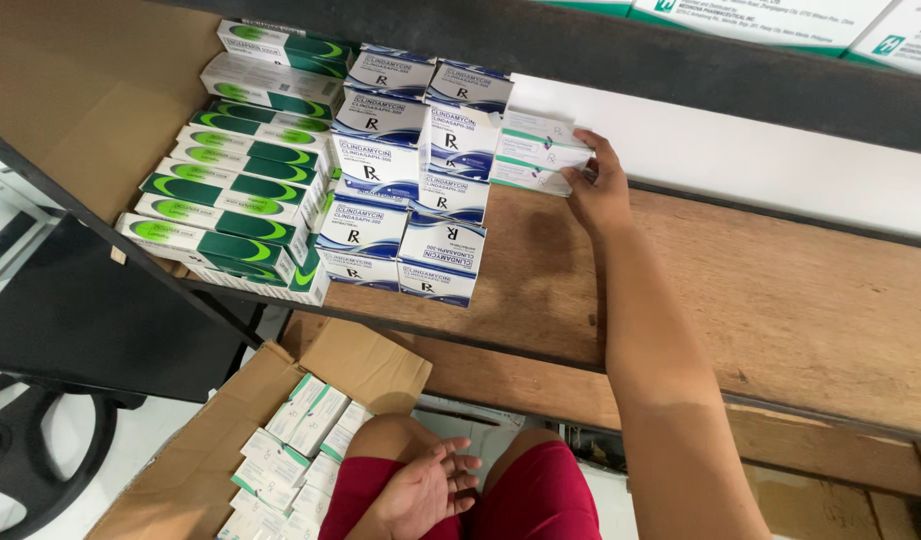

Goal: The person sits on a plastic chair and repeatedly picks up small white boxes from a cardboard box on the floor, then places them in neat rows on a wooden shelf above. The person handles the boxes one at a time and arranges them in organized stacks.

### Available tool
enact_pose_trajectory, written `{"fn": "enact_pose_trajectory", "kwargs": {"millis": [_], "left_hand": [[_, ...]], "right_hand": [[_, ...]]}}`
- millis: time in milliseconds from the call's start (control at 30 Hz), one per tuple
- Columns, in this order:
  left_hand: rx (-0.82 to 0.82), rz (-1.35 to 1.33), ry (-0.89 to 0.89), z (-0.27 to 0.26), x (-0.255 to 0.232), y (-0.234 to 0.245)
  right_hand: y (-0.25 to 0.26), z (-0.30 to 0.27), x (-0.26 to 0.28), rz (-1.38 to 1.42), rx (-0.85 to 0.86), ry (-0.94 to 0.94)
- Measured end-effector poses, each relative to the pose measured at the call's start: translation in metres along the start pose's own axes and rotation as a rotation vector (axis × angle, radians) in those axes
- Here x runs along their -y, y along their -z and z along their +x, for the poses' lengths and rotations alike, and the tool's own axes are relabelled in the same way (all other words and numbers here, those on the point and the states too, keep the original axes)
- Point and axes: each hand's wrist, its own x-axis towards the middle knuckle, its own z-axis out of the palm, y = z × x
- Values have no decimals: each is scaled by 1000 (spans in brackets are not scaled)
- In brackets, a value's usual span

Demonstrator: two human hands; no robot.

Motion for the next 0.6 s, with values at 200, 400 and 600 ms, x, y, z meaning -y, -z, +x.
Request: {"fn": "enact_pose_trajectory", "kwargs": {"millis": [200, 400, 600], "left_hand": [[56, -31, -28, 6, 1, 9], [65, -87, -22, 9, 9, 13], [251, -246, -276, -13, 14, -6]], "right_hand": [[13, 6, 21, 104, -168, 166], [15, -97, 56, 423, -448, 485], [-119, -298, 91, 566, 114, 234]]}}
